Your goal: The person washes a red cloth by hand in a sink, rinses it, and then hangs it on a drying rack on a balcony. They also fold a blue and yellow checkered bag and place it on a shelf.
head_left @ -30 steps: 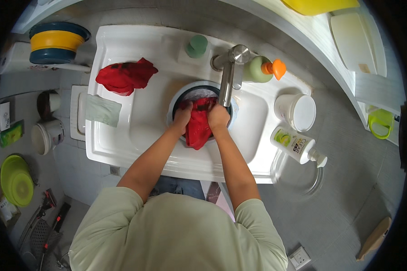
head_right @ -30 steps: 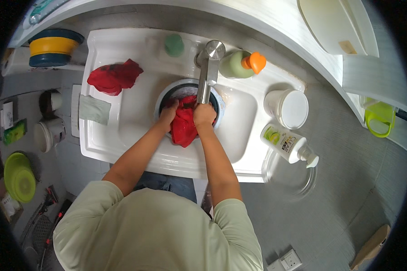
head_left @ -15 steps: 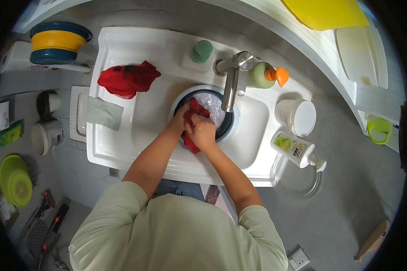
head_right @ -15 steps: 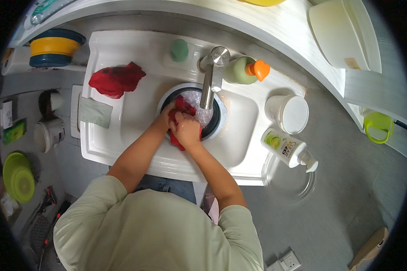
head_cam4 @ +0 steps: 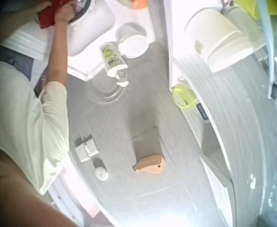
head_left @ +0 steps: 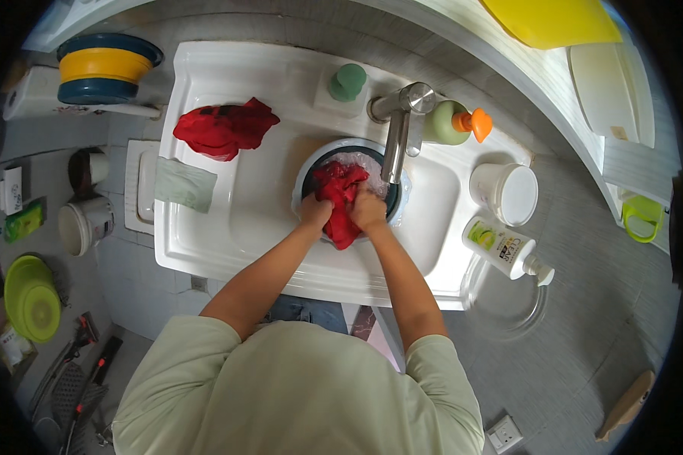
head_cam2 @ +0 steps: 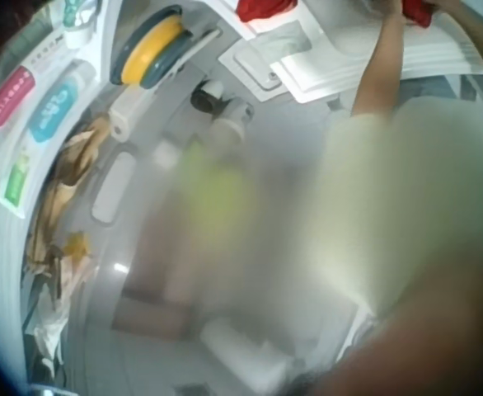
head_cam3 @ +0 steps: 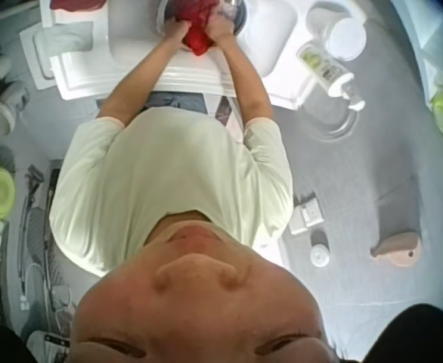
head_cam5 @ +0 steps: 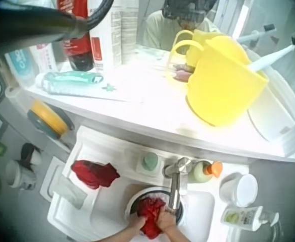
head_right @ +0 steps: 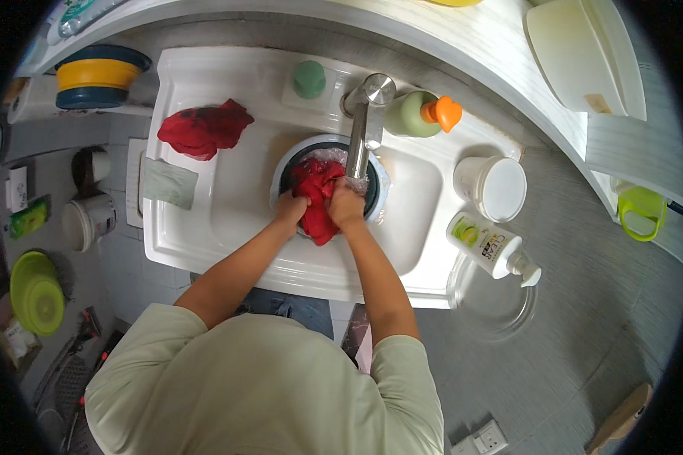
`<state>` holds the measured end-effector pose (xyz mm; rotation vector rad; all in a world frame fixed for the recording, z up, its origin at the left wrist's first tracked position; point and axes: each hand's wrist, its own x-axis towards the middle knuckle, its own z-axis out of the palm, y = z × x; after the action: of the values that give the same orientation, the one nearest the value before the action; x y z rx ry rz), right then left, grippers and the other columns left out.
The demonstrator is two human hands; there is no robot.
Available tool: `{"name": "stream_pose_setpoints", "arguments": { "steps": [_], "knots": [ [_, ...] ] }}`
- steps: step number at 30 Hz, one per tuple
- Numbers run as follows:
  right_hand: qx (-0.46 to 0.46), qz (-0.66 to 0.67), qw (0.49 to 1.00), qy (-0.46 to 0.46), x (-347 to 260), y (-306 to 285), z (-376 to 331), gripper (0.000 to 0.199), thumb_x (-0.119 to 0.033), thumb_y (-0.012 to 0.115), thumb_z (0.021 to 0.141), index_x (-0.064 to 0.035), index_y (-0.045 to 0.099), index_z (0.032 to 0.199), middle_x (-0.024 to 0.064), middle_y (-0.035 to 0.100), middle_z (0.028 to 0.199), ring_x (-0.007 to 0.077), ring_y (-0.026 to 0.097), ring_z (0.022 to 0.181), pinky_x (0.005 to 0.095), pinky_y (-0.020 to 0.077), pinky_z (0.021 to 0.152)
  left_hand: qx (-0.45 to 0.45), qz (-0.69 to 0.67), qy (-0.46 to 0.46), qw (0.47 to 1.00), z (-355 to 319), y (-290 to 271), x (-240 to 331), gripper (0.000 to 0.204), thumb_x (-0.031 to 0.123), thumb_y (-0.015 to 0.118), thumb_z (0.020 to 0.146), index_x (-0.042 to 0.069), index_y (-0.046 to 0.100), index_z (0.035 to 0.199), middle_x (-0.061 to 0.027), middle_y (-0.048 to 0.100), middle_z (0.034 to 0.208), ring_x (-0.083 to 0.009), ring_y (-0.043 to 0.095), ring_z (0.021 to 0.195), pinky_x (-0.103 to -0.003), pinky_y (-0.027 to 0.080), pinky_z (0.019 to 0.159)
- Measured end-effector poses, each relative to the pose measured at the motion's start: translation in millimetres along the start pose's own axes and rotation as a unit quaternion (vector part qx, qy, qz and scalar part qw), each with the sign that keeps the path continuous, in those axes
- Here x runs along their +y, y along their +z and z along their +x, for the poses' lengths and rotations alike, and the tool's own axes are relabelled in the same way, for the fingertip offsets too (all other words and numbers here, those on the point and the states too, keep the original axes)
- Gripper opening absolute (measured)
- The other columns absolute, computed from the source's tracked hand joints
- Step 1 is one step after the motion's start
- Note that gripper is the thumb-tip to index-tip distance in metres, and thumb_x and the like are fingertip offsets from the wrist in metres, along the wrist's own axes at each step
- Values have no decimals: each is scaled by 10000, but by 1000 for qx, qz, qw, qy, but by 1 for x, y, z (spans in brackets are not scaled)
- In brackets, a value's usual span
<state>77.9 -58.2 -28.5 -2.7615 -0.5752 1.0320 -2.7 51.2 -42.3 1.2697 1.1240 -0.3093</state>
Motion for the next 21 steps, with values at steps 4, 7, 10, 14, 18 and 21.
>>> {"name": "stream_pose_setpoints", "arguments": {
  "steps": [4,7,10,14,18,21],
  "knots": [
    [309,-127,941,-55,18,62,23,390,-209,553,758,2,464,1074,225,583,929,363,590,791,452,482,674,0,-261,-68,963,41,21,-23,400,186,544,721,67,532,1103,-106,588,1003,-237,561,935,-366,455,823],
    [149,43,987,-31,13,26,16,253,-171,497,783,-34,549,989,218,591,876,360,584,800,438,471,699,-134,-397,-169,892,42,18,-22,387,265,555,761,107,533,1113,-99,572,1068,-231,535,994,-376,423,878],
    [209,171,955,-126,-4,7,0,330,-186,629,676,-36,546,958,203,590,826,353,579,765,435,466,687,-263,-340,-33,902,27,8,20,407,371,517,813,131,508,1141,-75,532,1144,-222,494,1056,-374,373,931],
    [265,36,923,-279,-56,-19,-58,353,-221,680,580,-50,552,861,143,584,740,307,562,641,408,451,622,-357,-169,288,872,52,1,-25,428,401,379,884,132,425,1213,-40,456,1230,-182,424,1134,-344,321,978],
    [316,43,937,-143,-58,-18,-34,302,-292,651,641,-29,557,757,134,555,622,316,546,556,401,444,546,-366,-504,-69,779,27,7,-20,373,372,417,883,104,492,1131,-35,541,1101,-168,510,1020,-318,402,903],
    [338,45,937,-80,-46,-26,-11,267,-303,604,708,-41,583,754,165,576,587,336,571,553,409,451,512,-307,-480,-135,811,10,1,8,363,307,550,828,71,517,1102,-66,574,1030,-180,557,926,-330,450,840]
  ]
}}
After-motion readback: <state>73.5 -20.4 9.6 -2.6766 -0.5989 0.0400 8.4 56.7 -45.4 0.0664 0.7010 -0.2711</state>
